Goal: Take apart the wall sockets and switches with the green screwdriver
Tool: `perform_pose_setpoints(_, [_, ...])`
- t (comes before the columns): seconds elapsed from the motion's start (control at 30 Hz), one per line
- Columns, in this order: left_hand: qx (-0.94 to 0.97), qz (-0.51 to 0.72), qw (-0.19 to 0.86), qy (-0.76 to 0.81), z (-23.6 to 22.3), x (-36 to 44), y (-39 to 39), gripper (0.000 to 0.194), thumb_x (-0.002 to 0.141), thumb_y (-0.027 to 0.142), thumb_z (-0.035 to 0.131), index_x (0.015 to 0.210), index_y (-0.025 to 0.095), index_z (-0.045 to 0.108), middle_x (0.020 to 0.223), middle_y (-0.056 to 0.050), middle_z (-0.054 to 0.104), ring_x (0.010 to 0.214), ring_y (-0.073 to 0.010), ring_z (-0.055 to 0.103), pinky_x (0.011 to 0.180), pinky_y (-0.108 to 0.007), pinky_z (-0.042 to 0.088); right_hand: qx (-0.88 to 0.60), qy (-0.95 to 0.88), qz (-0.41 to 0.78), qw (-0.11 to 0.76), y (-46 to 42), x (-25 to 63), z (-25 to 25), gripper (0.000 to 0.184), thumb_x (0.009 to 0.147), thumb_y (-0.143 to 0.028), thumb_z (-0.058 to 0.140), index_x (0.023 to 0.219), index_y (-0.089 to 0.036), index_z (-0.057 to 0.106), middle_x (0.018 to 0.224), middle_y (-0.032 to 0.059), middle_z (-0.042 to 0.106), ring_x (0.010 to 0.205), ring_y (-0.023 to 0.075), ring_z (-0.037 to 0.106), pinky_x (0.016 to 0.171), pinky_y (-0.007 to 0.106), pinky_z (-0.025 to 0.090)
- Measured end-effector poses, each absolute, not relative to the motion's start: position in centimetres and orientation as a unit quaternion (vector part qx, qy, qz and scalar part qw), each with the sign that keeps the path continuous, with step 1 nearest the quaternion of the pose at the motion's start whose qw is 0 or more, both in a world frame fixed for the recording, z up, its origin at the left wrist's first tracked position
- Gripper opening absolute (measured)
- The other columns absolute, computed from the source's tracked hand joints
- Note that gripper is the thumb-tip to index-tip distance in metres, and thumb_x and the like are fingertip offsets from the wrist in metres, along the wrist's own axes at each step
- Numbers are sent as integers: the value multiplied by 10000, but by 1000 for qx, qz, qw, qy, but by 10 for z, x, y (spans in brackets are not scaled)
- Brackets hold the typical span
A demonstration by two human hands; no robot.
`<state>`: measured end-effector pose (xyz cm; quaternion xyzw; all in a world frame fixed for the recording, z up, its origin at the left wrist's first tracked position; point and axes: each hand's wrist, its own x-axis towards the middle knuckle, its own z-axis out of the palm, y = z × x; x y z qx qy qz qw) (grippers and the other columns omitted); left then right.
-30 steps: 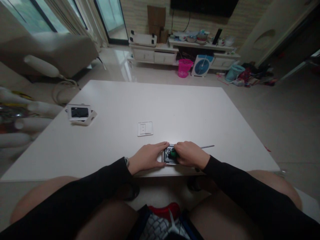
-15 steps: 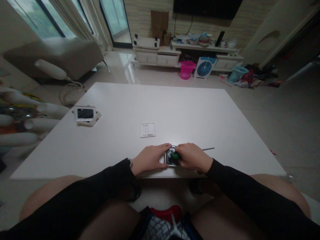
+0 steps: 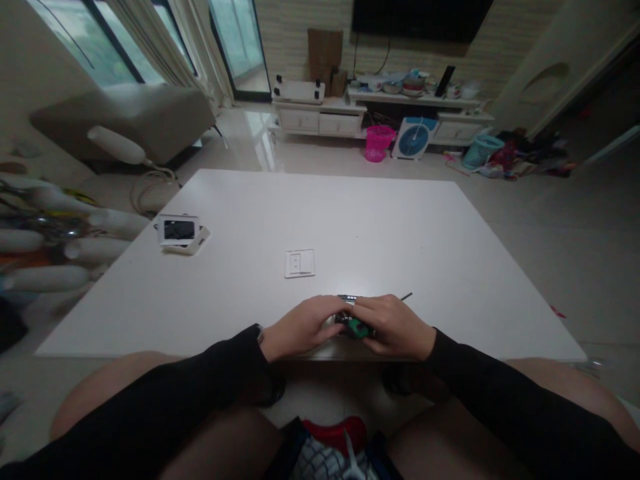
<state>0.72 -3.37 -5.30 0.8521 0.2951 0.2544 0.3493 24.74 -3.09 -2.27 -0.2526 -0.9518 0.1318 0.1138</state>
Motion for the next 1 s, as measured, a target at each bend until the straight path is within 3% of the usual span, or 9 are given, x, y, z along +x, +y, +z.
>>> perform_pose_setpoints(0.17, [818,310,375,305,-62,18,-41,74,948,125,604,942,182,652,897,-21,698,826,-161,631,807,-294,519,-234,-957,112,132,-32,245,-26,368,829,-155,541,1195,-176,571,981,84,725,774,214,655,613,319,436])
perform_pose_setpoints(0.3, [806,338,362,323,-65,15,-30,62,904,134,647,903,183,685,823,-4,694,753,-137,624,733,-249,503,-261,-953,91,129,-33,245,-26,309,862,-170,543,1169,-182,568,969,78,711,748,201,630,604,312,411])
perform_pose_setpoints(0.43, [773,345,252,470,-71,-14,14,95,899,193,652,918,185,745,844,-27,742,743,-148,657,746,-265,521,-318,-934,60,151,-31,248,-22,185,860,-186,551,1042,-176,578,910,78,684,726,202,607,608,319,379])
perform_pose_setpoints(0.53, [713,278,181,618,-79,-40,49,119,869,211,664,917,184,769,833,-33,764,719,-164,677,722,-272,524,-332,-927,63,163,-30,250,-19,175,862,-190,554,1036,-182,573,905,67,677,740,198,601,615,311,355])
perform_pose_setpoints(0.7, [699,224,139,665,-90,-61,66,126,827,240,678,862,204,793,774,-44,768,730,-216,696,730,-313,507,-337,-927,63,152,-32,254,-14,174,854,-188,567,1028,-193,567,905,55,671,727,189,572,608,309,302])
perform_pose_setpoints(0.87, [708,185,125,670,-89,-63,62,199,803,213,679,970,238,784,891,-28,802,792,-229,715,741,-314,507,-349,-920,72,162,-32,262,-9,167,840,-159,579,1003,-191,572,900,60,667,718,184,559,616,311,302])
perform_pose_setpoints(1.0, [710,186,117,669,-84,-58,60,166,846,255,663,985,218,745,942,-52,783,803,-231,711,783,-342,537,-382,-872,152,267,-29,269,3,232,798,-126,584,1018,-200,575,906,48,664,763,186,576,683,310,392])
